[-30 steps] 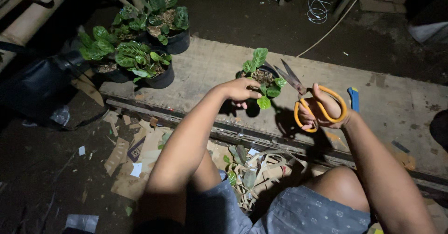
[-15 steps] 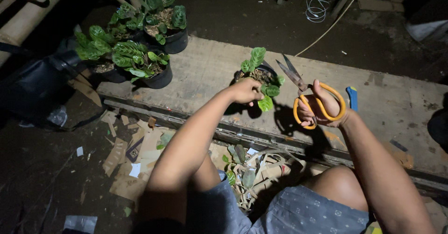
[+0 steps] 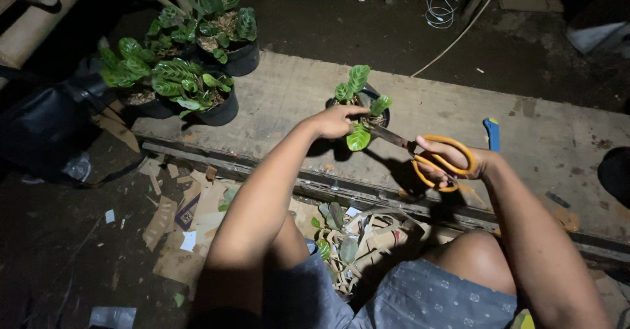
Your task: The person trims leaves from potted plants using orange-handled scissors. They hold each pot with one hand and cut leaves with the other, then place the trimmed pots aside on a wooden platform.
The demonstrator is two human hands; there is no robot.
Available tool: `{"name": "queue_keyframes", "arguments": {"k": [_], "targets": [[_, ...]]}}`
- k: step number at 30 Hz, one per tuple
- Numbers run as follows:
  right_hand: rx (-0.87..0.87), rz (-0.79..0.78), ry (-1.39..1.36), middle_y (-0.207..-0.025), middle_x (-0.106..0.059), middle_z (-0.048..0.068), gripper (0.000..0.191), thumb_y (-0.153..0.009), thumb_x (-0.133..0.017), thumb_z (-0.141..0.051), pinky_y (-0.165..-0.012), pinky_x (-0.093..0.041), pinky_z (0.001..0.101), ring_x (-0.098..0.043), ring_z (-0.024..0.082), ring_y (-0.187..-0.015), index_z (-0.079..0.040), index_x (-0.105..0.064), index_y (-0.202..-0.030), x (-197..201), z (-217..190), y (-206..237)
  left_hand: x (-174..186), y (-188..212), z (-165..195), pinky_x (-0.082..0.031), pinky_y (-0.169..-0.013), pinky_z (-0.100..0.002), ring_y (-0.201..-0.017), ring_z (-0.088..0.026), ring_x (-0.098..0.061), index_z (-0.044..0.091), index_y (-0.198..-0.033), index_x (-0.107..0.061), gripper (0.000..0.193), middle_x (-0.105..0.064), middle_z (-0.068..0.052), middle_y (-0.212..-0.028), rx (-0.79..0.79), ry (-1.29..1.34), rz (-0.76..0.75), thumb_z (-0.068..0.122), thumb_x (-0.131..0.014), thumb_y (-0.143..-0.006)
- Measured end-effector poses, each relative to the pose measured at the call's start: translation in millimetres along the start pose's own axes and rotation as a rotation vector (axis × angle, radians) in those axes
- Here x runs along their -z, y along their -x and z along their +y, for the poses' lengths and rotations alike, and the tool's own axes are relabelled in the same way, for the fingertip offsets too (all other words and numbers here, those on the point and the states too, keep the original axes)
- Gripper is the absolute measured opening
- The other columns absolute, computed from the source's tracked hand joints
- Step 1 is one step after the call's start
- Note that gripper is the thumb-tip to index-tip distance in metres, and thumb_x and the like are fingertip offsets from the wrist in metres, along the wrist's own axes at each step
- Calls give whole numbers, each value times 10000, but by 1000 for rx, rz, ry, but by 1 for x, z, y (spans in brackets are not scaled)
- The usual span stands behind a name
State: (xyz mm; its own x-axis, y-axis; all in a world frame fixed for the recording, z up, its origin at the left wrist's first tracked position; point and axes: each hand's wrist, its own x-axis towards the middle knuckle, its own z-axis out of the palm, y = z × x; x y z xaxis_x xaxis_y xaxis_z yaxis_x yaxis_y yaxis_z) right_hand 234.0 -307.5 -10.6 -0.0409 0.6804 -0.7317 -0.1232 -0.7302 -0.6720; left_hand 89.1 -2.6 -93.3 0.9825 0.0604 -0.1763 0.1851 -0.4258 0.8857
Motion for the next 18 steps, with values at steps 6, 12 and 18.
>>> {"name": "queue_keyframes", "arguments": {"k": [6, 12, 18], "targets": [[44, 139, 131, -567, -502, 4, 681, -937, -409, -688, -437, -401, 282, -470, 125, -454, -72, -522, -671, -23, -14, 1, 9, 16, 12, -540, -855, -291, -950, -170, -676, 270, -1562, -448, 764, -750, -157, -1172, 84, 0, -44, 1, -588, -860], [114, 193, 287, -503, -449, 43, 742, -890, -364, -767, -395, -392, 305, -461, 152, -409, -76, -502, -658, -38, -28, 0, 11, 25, 20, -503, -683, -328, -757, -155, -591, 301, -1561, -437, 752, -761, -121, -1114, 168, 20, -33, 19, -588, -880], [90, 318, 395, -576, -503, 15, 734, -873, -392, -788, -463, -425, 307, -500, 135, -497, -90, -543, -701, -42, -30, -6, 8, 16, 10, -528, -747, -197, -831, -14, -674, 288, -1591, -424, 760, -757, -62, -1097, 28, -28, -22, 9, -619, -911]]}}
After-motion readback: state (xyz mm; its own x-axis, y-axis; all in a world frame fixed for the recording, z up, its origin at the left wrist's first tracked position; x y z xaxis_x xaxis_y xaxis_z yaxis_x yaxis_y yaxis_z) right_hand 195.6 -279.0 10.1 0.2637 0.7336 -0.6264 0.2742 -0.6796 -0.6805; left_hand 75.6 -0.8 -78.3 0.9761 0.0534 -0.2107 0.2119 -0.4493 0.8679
